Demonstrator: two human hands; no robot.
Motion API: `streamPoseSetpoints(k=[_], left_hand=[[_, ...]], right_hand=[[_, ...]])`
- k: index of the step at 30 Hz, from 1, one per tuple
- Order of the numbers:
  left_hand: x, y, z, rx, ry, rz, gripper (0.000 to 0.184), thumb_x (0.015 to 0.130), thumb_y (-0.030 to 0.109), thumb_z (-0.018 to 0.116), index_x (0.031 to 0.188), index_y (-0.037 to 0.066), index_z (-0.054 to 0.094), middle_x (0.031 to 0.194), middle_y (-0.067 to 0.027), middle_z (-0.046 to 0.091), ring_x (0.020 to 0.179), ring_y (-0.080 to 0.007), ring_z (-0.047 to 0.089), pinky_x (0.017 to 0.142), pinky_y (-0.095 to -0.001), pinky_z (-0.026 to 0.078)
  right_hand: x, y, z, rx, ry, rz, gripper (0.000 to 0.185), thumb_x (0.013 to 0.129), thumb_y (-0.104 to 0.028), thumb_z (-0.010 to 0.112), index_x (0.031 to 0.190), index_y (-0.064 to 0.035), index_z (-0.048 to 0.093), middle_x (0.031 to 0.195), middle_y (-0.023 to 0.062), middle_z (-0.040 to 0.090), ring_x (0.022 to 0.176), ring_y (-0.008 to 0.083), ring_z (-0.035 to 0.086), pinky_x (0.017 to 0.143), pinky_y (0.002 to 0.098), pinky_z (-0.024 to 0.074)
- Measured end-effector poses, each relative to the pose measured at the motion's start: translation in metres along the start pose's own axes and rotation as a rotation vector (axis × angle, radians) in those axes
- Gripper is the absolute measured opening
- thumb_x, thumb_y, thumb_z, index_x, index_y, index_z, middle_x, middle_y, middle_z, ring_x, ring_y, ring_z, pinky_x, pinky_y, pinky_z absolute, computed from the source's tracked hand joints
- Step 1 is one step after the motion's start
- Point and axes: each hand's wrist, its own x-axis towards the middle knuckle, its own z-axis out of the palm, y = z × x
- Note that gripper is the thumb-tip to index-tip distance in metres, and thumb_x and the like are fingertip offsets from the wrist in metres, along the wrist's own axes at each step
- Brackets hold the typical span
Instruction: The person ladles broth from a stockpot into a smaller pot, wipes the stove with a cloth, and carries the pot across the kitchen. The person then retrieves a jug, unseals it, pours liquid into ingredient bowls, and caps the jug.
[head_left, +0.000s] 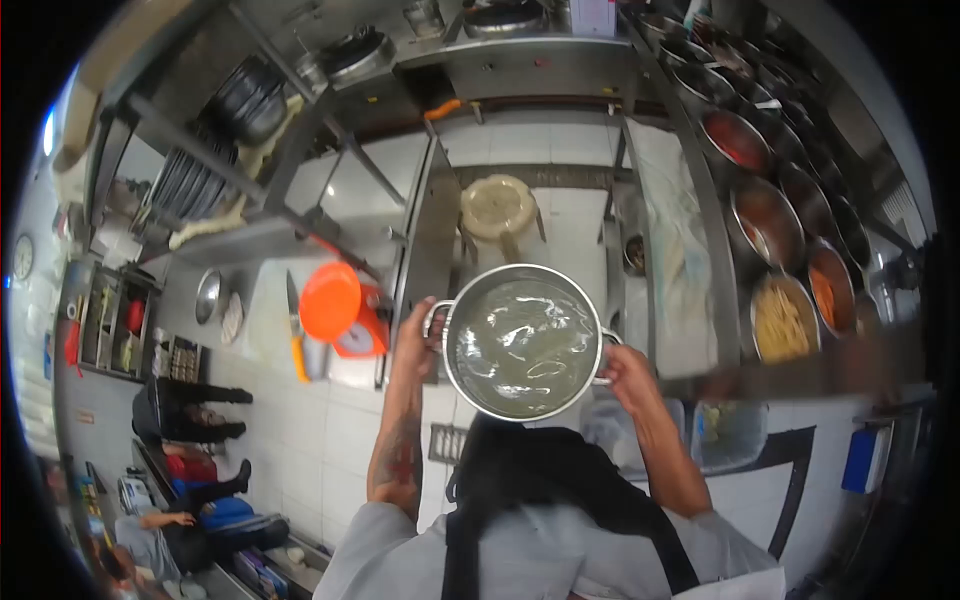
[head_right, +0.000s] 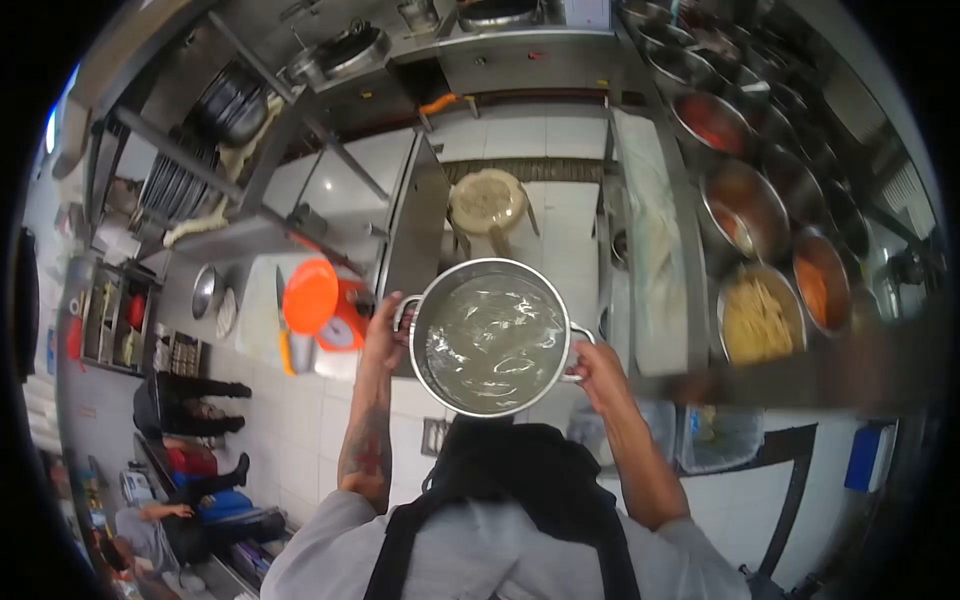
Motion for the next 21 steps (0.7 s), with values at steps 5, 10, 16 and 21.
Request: streamPoseSetpoints(k=[5,10,16,21], left_hand=[[0.138,0.055,0.069,0.041,-0.247,-0.064,0.038,0.095,0.044,0.062,0.086,0.007,0.064,0.066,0.0024,0.053,0.047,-0.0047,0.040,0.041,-0.0186,0.028],[0.273,0.112,0.139,0.064,-0.395,-0.061,0.036,0.095,0.043,0.063,0.096,0.007,0.061,0.070,0.0023,0.051,0.048,-0.0064,0.039,0.042,-0.0225,0.030],[0.404,0.169,0.231,0.086,-0.464,-0.098,0.037,0.092,0.044,0.068,0.095,0.007,0.063,0.072,0.0004,0.054,0.053,-0.0089,0.045,0.046,-0.0245,0.036],[0.489,0.227,0.299,-0.018,-0.493,-0.086,0.048,0.092,0.050,0.062,0.088,0.003,0.063,0.070,0.0023,0.052,0.052,-0.0022,0.040,0.044,-0.0183,0.031]], right_hand=[[0.083,-0.022,0.015,0.129,0.136,-0.123,0.014,0.092,-0.016,0.064,0.085,-0.0074,0.055,0.066,-0.0029,0.045,0.055,0.0089,0.045,0.057,0.0277,0.0452],[0.174,-0.102,0.063,0.104,0.297,-0.156,0.010,0.090,-0.019,0.063,0.090,-0.0103,0.058,0.067,-0.0049,0.047,0.056,0.0093,0.047,0.054,0.0263,0.0438],[0.278,-0.200,0.085,0.134,0.390,-0.209,0.011,0.090,-0.019,0.064,0.083,-0.0125,0.057,0.067,-0.0054,0.051,0.059,0.0105,0.053,0.055,0.0262,0.0444],[0.377,-0.280,0.081,0.204,0.292,-0.288,0.010,0.089,-0.012,0.064,0.082,-0.0118,0.057,0.075,-0.0030,0.052,0.065,0.0088,0.050,0.059,0.0249,0.0446]])
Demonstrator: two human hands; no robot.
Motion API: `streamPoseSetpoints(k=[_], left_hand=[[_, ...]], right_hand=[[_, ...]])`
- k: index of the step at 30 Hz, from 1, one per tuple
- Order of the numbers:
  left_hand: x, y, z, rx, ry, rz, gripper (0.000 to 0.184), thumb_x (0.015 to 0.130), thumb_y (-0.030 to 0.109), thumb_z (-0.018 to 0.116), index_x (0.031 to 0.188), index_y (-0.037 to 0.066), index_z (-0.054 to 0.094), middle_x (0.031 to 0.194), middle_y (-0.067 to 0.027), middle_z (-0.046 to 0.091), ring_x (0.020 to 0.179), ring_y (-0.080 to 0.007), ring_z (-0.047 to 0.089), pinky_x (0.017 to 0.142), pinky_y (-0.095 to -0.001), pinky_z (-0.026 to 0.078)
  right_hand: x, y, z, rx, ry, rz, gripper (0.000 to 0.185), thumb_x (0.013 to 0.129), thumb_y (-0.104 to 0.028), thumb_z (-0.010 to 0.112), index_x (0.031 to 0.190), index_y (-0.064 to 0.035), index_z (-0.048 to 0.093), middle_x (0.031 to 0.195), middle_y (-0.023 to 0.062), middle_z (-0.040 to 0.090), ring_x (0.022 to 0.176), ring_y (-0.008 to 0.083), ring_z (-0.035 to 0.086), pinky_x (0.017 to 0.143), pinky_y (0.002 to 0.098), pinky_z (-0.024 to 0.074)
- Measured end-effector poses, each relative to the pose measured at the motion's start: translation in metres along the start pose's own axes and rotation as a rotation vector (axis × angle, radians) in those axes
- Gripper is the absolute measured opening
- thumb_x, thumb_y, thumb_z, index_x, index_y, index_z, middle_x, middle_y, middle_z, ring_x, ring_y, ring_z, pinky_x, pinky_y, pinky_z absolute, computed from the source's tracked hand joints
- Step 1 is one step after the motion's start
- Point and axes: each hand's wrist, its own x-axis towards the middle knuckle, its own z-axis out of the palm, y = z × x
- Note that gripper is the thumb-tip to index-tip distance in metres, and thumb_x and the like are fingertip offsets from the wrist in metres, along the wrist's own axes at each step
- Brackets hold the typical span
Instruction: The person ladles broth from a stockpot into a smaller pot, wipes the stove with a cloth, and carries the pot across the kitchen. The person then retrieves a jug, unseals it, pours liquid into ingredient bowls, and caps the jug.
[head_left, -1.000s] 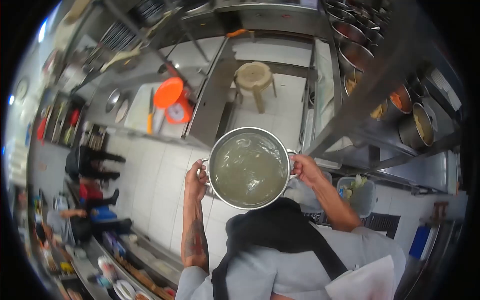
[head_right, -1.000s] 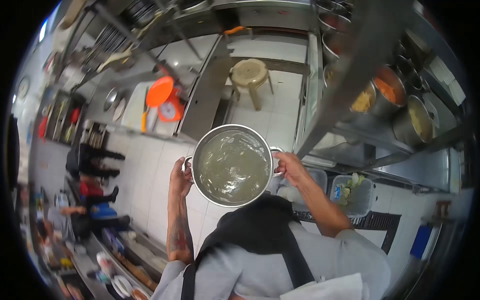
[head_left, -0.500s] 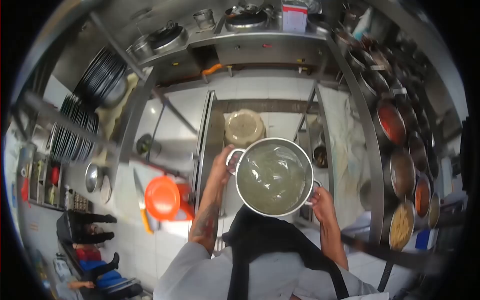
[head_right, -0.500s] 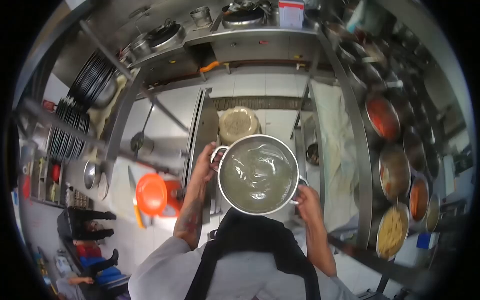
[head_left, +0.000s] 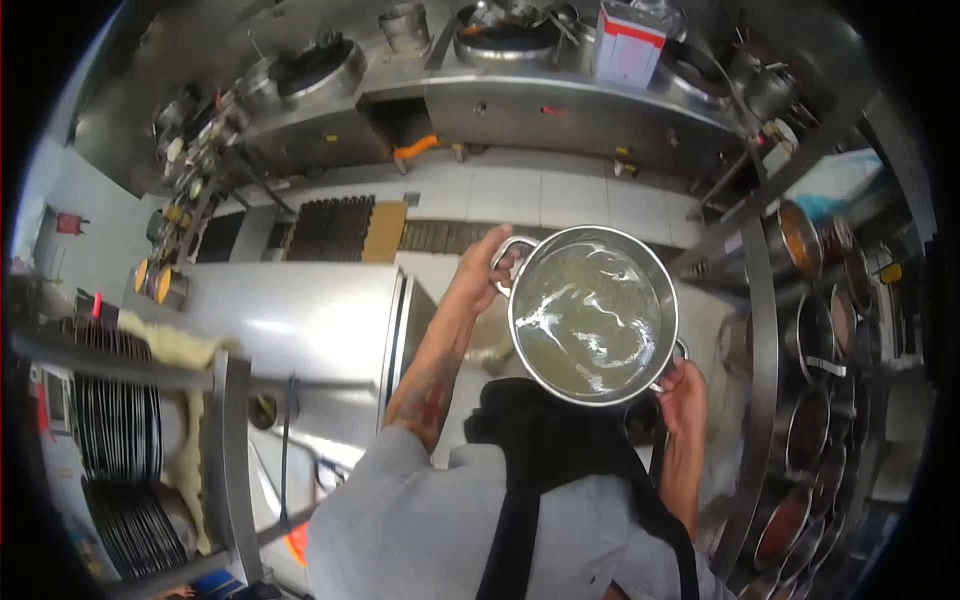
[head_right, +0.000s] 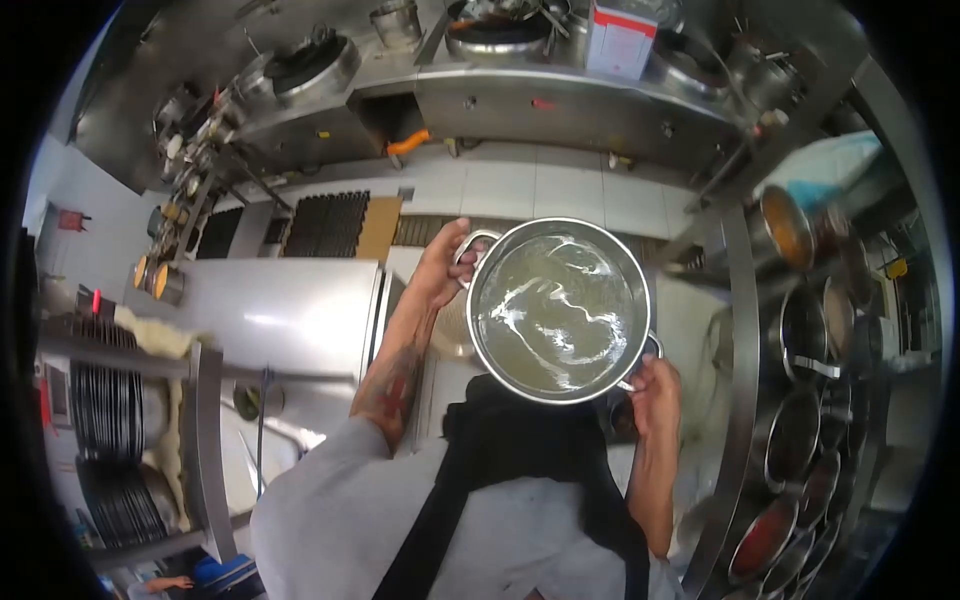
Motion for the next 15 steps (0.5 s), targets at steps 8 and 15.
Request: streamPoseSetpoints(k=[8,15], left_hand=[[0.122,0.111,0.000,-0.265,0.023,0.113,0.056,0.088,0.042,0.071,0.114,-0.002,0.047,0.080,-0.0039,0.054,0.053,-0.0044,0.040,0.050,-0.0209,0.037],[0.231,0.162,-0.035,-0.227,0.172,0.184,0.063,0.088,0.045,0.068,0.117,-0.005,0.041,0.090,-0.0101,0.056,0.058,-0.0046,0.040,0.052,-0.0193,0.041]], right_hand=[[0.162,-0.089,0.129,0.052,-0.200,-0.115,0.009,0.089,-0.012,0.068,0.088,-0.0063,0.060,0.076,-0.0035,0.051,0.068,0.0049,0.048,0.058,0.0217,0.0413],[0.295,-0.109,0.239,-0.107,-0.263,-0.140,0.013,0.088,-0.017,0.067,0.087,-0.0083,0.058,0.070,-0.0025,0.049,0.060,0.0098,0.046,0.062,0.0256,0.0440]])
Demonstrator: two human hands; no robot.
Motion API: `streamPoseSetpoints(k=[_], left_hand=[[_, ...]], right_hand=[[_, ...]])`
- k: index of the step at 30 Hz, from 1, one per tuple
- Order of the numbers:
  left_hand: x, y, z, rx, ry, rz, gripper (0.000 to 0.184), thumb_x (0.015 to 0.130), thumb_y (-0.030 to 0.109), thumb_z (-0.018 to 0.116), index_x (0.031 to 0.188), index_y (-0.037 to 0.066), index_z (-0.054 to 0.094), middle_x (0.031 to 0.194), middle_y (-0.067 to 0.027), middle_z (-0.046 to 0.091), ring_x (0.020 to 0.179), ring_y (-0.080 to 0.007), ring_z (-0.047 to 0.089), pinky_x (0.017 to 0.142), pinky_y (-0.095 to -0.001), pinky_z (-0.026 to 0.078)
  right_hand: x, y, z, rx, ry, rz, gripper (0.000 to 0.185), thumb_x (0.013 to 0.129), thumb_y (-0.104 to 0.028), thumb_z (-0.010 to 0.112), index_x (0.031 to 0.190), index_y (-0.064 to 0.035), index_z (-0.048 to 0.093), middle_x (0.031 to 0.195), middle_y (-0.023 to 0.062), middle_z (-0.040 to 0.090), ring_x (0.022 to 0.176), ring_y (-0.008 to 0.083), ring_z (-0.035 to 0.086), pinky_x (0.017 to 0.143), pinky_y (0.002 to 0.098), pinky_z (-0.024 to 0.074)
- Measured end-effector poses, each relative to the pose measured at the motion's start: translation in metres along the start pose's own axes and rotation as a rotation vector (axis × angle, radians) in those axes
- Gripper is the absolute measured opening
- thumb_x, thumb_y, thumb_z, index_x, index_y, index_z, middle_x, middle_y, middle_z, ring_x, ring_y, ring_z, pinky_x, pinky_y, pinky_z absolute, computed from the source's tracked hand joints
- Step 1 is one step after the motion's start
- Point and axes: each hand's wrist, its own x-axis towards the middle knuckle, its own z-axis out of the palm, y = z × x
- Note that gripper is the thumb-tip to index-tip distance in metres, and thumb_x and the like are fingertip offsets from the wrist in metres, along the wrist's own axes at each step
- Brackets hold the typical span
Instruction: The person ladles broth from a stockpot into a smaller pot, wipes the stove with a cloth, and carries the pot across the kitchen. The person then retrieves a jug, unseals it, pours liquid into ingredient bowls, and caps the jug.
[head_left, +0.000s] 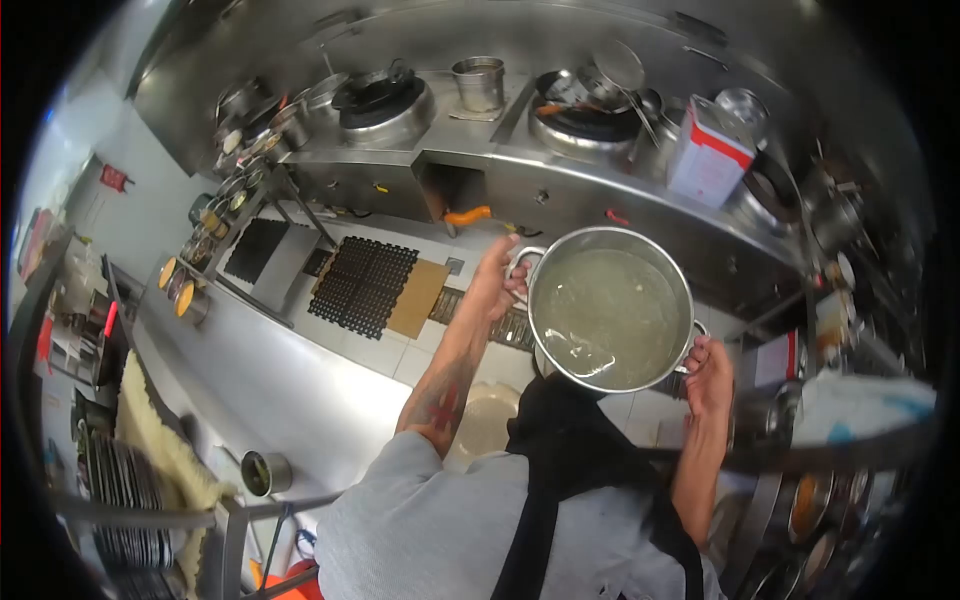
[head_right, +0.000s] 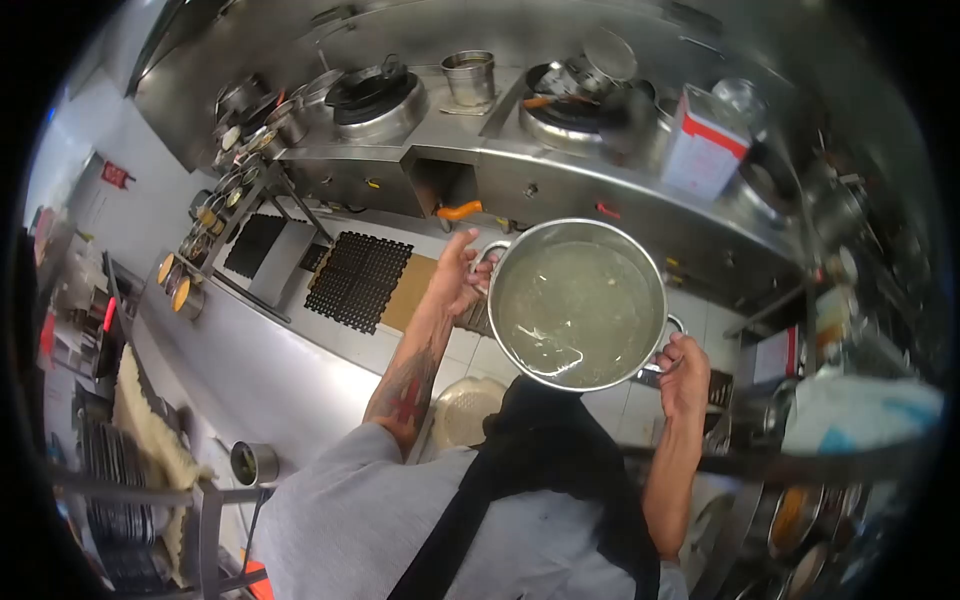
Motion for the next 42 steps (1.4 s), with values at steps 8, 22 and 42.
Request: streamPoseSetpoints(k=[8,22,42], left_hand=[[0.114,0.031,-0.119,-0.166,0.220,-0.020,0.035,0.094,0.042,0.059,0.107,0.010,0.053,0.086,-0.0018,0.055,0.066,-0.0093,0.045,0.058,-0.0264,0.040],[0.165,0.233,-0.354,-0.335,1.013,0.419,0.051,0.090,0.053,0.058,0.088,0.002,0.059,0.073,0.0002,0.051,0.057,-0.0090,0.043,0.053,-0.0212,0.037],[0.249,0.544,-0.921,-0.730,1.267,0.411,0.053,0.090,0.057,0.043,0.083,0.006,0.055,0.069,-0.0042,0.051,0.054,-0.0166,0.039,0.051,-0.0303,0.034]], right_hand=[[0.228,0.075,0.110,-0.298,-0.114,0.322,0.015,0.093,-0.021,0.061,0.096,-0.0068,0.059,0.074,-0.0021,0.050,0.061,0.0091,0.046,0.058,0.0234,0.0412],[0.451,0.334,0.564,-0.582,-0.828,0.806,0.017,0.090,-0.020,0.068,0.083,-0.0089,0.058,0.065,-0.0057,0.044,0.056,0.0066,0.042,0.056,0.0258,0.0409],[0.468,0.855,1.131,-1.064,-1.126,0.914,0.021,0.085,-0.025,0.060,0.072,-0.0102,0.056,0.059,-0.0014,0.045,0.046,0.0098,0.041,0.040,0.0280,0.0310]])
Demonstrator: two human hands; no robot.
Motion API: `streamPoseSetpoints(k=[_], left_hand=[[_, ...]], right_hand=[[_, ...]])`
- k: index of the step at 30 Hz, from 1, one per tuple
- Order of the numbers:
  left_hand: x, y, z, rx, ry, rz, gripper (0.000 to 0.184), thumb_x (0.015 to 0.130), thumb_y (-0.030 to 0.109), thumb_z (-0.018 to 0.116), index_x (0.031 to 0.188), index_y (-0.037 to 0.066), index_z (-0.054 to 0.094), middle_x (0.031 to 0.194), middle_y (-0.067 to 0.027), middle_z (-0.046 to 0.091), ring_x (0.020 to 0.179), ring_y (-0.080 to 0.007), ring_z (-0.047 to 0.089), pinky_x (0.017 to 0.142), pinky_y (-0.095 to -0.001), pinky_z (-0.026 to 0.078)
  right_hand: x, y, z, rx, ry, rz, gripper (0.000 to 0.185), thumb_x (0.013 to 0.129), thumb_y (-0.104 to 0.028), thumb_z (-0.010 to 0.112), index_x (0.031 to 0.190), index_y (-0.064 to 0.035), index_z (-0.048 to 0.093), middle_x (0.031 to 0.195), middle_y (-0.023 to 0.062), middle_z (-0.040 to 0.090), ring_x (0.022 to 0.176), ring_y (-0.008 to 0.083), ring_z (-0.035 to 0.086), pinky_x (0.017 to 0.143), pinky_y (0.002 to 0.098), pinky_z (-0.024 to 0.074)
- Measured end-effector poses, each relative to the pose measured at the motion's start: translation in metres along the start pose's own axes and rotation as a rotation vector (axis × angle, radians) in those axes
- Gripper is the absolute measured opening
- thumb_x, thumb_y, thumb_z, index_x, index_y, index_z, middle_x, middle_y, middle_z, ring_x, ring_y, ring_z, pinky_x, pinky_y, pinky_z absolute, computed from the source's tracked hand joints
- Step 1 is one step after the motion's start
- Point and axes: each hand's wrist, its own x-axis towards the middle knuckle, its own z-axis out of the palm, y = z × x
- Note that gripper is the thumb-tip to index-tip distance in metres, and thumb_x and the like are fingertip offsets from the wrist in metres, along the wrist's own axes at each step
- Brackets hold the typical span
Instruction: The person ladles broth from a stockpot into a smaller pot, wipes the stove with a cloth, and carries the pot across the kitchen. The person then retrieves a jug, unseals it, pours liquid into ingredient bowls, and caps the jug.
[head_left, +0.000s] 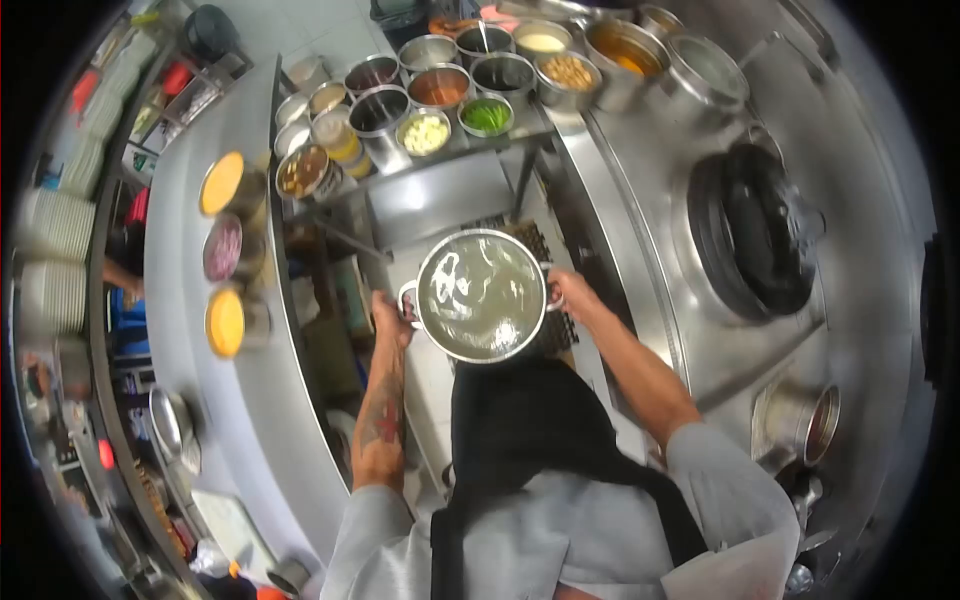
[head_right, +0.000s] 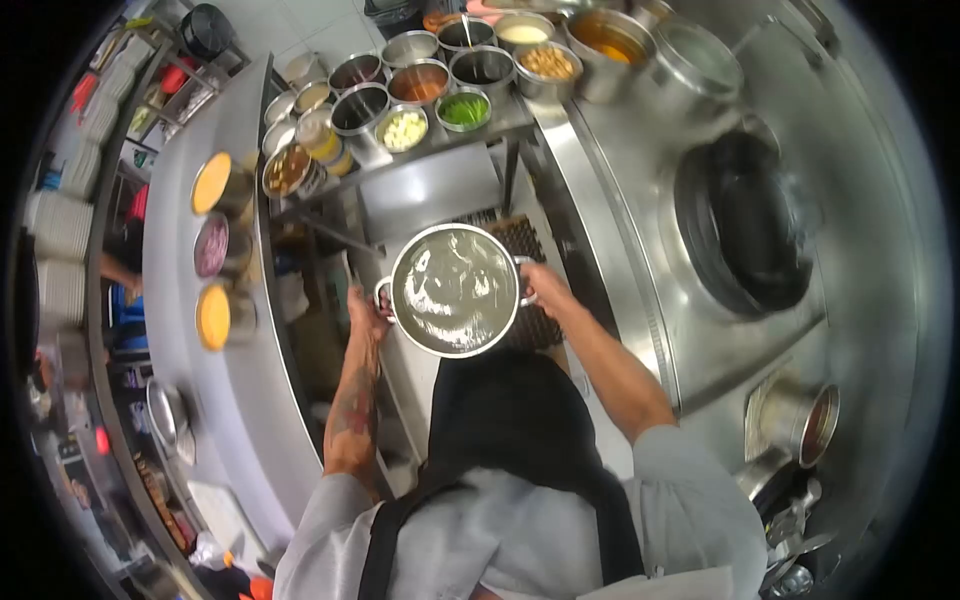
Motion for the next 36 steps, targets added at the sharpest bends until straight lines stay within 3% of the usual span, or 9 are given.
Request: streamPoseSetpoints(k=[6,10,11,13,14,18,23,27,36], left_hand=[[0.177,0.066,0.042,0.056,0.046,-0.149,0.048,0.094,0.051,0.039,0.085,0.007,0.055,0.065,-0.0037,0.046,0.050,-0.0175,0.038,0.049,-0.0320,0.035],[0.291,0.088,0.054,0.129,0.105,-0.133,0.045,0.096,0.047,0.036,0.083,0.008,0.055,0.066,-0.0046,0.049,0.049,-0.0183,0.038,0.049,-0.0337,0.038],[0.330,0.083,0.045,0.045,0.147,-0.129,0.039,0.096,0.044,0.043,0.082,0.010,0.055,0.066,-0.0038,0.050,0.049,-0.0182,0.041,0.051,-0.0356,0.043],[0.428,0.060,-0.013,-0.045,-0.148,-0.002,0.046,0.094,0.048,0.055,0.098,0.003,0.064,0.082,-0.0114,0.066,0.067,-0.0272,0.063,0.067,-0.0412,0.055],[0.469,0.056,-0.023,-0.016,-0.129,0.028,0.046,0.094,0.048,0.056,0.098,0.004,0.064,0.082,-0.0112,0.066,0.067,-0.0270,0.063,0.067,-0.0410,0.055],[0.547,0.068,0.031,0.095,0.102,-0.053,0.046,0.094,0.049,0.057,0.099,0.004,0.065,0.082,-0.0102,0.066,0.067,-0.0261,0.063,0.067,-0.0403,0.055],[0.667,0.074,0.079,0.156,0.109,-0.029,0.046,0.093,0.050,0.058,0.100,0.006,0.065,0.083,-0.0090,0.067,0.068,-0.0250,0.063,0.067,-0.0394,0.054],[0.727,0.076,0.108,0.177,0.104,-0.002,0.046,0.093,0.051,0.059,0.100,0.006,0.066,0.083,-0.0080,0.067,0.069,-0.0241,0.063,0.067,-0.0388,0.054],[0.757,0.057,0.111,0.317,0.073,0.062,0.046,0.093,0.053,0.061,0.102,0.008,0.067,0.084,-0.0057,0.068,0.070,-0.0221,0.064,0.067,-0.0372,0.054]], right_hand=[[0.166,-0.063,0.043,0.031,0.018,0.182,0.006,0.080,-0.011,0.057,0.074,-0.0096,0.058,0.062,-0.0007,0.049,0.053,0.0099,0.047,0.050,0.0272,0.0398],[0.312,-0.042,0.049,-0.024,0.030,0.262,0.003,0.076,-0.008,0.056,0.074,-0.0097,0.058,0.062,0.0016,0.049,0.054,0.0142,0.048,0.050,0.0307,0.0380],[0.338,-0.044,0.050,-0.024,0.037,0.274,0.003,0.076,-0.008,0.056,0.074,-0.0097,0.058,0.062,0.0016,0.049,0.054,0.0142,0.048,0.050,0.0307,0.0380],[0.406,-0.045,0.054,-0.114,0.015,0.266,0.004,0.076,-0.007,0.055,0.076,-0.0105,0.057,0.060,0.0005,0.045,0.055,0.0136,0.047,0.051,0.0350,0.0372],[0.442,-0.036,0.054,-0.113,0.031,0.253,0.016,0.081,-0.017,0.064,0.093,-0.0066,0.064,0.078,0.0092,0.062,0.076,0.0232,0.063,0.068,0.0427,0.0494],[0.541,-0.058,0.073,-0.215,0.059,0.223,0.021,0.082,-0.020,0.065,0.098,-0.0060,0.063,0.083,0.0111,0.063,0.081,0.0249,0.063,0.072,0.0434,0.0494],[0.584,-0.062,0.104,-0.420,0.120,0.142,0.029,0.083,-0.024,0.066,0.104,-0.0052,0.062,0.090,0.0134,0.063,0.088,0.0271,0.063,0.077,0.0442,0.0494],[0.585,-0.037,0.085,-0.558,0.162,0.125,0.034,0.083,-0.027,0.067,0.109,-0.0046,0.061,0.095,0.0152,0.064,0.093,0.0288,0.063,0.081,0.0448,0.0494],[0.583,-0.028,0.046,-0.840,0.201,0.030,0.048,0.084,-0.034,0.069,0.120,-0.0031,0.060,0.107,0.0194,0.065,0.104,0.0327,0.063,0.090,0.0463,0.0494]])
